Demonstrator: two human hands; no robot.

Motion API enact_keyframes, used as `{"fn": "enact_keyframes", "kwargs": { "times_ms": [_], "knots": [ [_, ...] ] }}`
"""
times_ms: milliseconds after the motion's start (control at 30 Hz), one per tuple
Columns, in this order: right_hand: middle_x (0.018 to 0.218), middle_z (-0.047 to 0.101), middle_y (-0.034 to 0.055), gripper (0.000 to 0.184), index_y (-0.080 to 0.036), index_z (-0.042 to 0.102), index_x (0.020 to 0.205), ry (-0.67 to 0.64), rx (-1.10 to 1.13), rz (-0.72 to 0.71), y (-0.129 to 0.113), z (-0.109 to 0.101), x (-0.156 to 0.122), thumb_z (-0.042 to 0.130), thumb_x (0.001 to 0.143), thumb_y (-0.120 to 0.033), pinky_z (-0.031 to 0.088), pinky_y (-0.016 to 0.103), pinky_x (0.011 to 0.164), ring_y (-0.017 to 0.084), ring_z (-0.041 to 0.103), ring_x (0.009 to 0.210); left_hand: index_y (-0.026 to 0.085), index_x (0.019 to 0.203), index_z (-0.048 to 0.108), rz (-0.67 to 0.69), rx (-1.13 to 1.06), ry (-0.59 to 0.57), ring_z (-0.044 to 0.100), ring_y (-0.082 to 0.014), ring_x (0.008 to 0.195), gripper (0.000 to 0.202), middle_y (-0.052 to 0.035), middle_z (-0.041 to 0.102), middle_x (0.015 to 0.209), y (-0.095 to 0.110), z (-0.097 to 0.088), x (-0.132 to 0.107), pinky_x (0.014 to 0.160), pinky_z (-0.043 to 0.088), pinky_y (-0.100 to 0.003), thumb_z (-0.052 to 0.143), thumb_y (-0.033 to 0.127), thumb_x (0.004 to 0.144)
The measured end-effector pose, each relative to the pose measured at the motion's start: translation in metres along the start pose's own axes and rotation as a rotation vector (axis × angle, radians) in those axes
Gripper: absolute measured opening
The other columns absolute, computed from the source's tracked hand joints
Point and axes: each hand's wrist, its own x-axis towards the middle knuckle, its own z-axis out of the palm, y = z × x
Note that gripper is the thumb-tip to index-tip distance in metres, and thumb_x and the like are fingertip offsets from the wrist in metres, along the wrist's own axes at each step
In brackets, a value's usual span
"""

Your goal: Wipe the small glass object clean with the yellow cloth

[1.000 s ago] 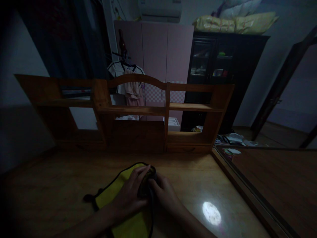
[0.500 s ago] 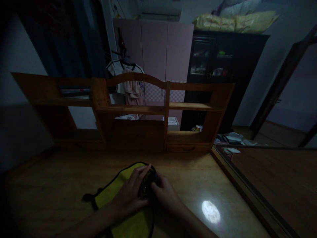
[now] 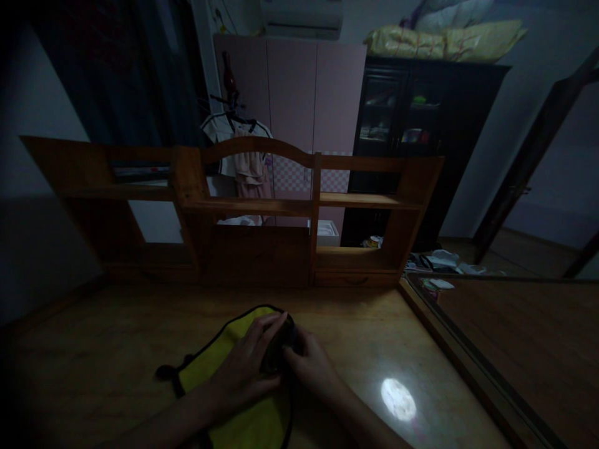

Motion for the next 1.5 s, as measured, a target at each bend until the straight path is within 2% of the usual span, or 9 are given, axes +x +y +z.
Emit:
{"fn": "enact_keyframes", "kwargs": {
  "times_ms": [167,300,400,700,933,1167,1333,1500],
  "knots": [
    [0.120,0.068,0.0069,0.041,-0.018,0.062,0.122,-0.010,0.055,-0.004,-0.0001,0.0015,-0.0005,0.061,0.081,-0.014,0.046,0.042,0.101,0.027,0.061,0.113,0.028,0.152,0.009,0.107,0.058,-0.038,0.031,-0.0316,0.135,0.104,-0.0116,0.033,0.144,-0.0038,0.0005,-0.0020,0.110,0.037,-0.050,0.071,0.009,0.070],
    [0.122,0.067,0.0072,0.047,-0.018,0.059,0.125,-0.019,0.044,0.019,0.0029,-0.0011,-0.0005,0.065,0.078,-0.013,0.044,0.043,0.103,0.027,0.060,0.115,0.025,0.152,0.008,0.090,0.064,-0.023,0.031,-0.0317,0.134,0.106,-0.0124,0.032,0.144,-0.0054,0.0021,-0.0021,0.109,0.039,-0.050,0.072,0.010,0.069],
    [0.116,0.069,0.0061,0.050,-0.018,0.059,0.124,-0.024,0.019,0.039,0.0049,-0.0025,-0.0008,0.065,0.075,-0.010,0.046,0.042,0.100,0.027,0.062,0.110,0.025,0.152,0.008,0.075,0.053,-0.028,0.030,-0.0308,0.135,0.107,-0.0116,0.031,0.144,-0.0055,0.0019,-0.0024,0.110,0.038,-0.050,0.072,0.008,0.068],
    [0.115,0.068,0.0033,0.064,-0.019,0.057,0.128,-0.079,0.085,0.063,0.0041,-0.0056,-0.0017,0.053,0.066,-0.002,0.048,0.038,0.094,0.026,0.061,0.106,0.024,0.152,0.010,0.084,0.056,-0.013,0.031,-0.0304,0.134,0.104,-0.0119,0.031,0.144,-0.0042,0.0014,-0.0020,0.111,0.037,-0.049,0.071,0.010,0.070],
    [0.115,0.068,0.0023,0.052,-0.019,0.061,0.124,-0.048,0.067,0.045,0.0029,-0.0062,-0.0018,0.049,0.075,-0.007,0.046,0.038,0.098,0.025,0.060,0.109,0.024,0.152,0.011,0.074,0.062,-0.008,0.032,-0.0300,0.134,0.102,-0.0122,0.033,0.143,-0.0021,0.0005,-0.0018,0.109,0.039,-0.048,0.071,0.011,0.070],
    [0.118,0.068,0.0059,0.042,-0.019,0.060,0.126,-0.017,-0.011,-0.035,0.0074,-0.0030,-0.0034,0.055,0.084,-0.012,0.046,0.039,0.100,0.025,0.060,0.114,0.020,0.151,0.015,0.163,0.087,0.027,0.034,-0.0305,0.132,0.098,-0.0139,0.035,0.141,-0.0050,0.0025,-0.0014,0.108,0.041,-0.049,0.071,0.012,0.071],
    [0.109,0.072,0.0076,0.032,-0.017,0.063,0.121,0.023,-0.121,-0.098,0.0044,-0.0003,-0.0039,0.056,0.091,-0.023,0.053,0.032,0.084,0.024,0.067,0.099,0.022,0.151,0.017,0.246,0.137,0.028,0.034,-0.0311,0.132,0.097,-0.0144,0.035,0.141,-0.0070,0.0055,-0.0037,0.106,0.043,-0.050,0.069,0.009,0.070],
    [0.097,0.074,0.0068,0.029,-0.016,0.063,0.118,0.080,-0.276,-0.142,0.0060,0.0002,-0.0048,0.055,0.092,-0.026,0.052,0.027,0.070,0.021,0.068,0.082,0.021,0.151,0.017,0.286,0.163,0.035,0.033,-0.0308,0.133,0.096,-0.0145,0.035,0.142,-0.0074,0.0056,-0.0025,0.107,0.043,-0.048,0.067,0.008,0.070]
  ]
}}
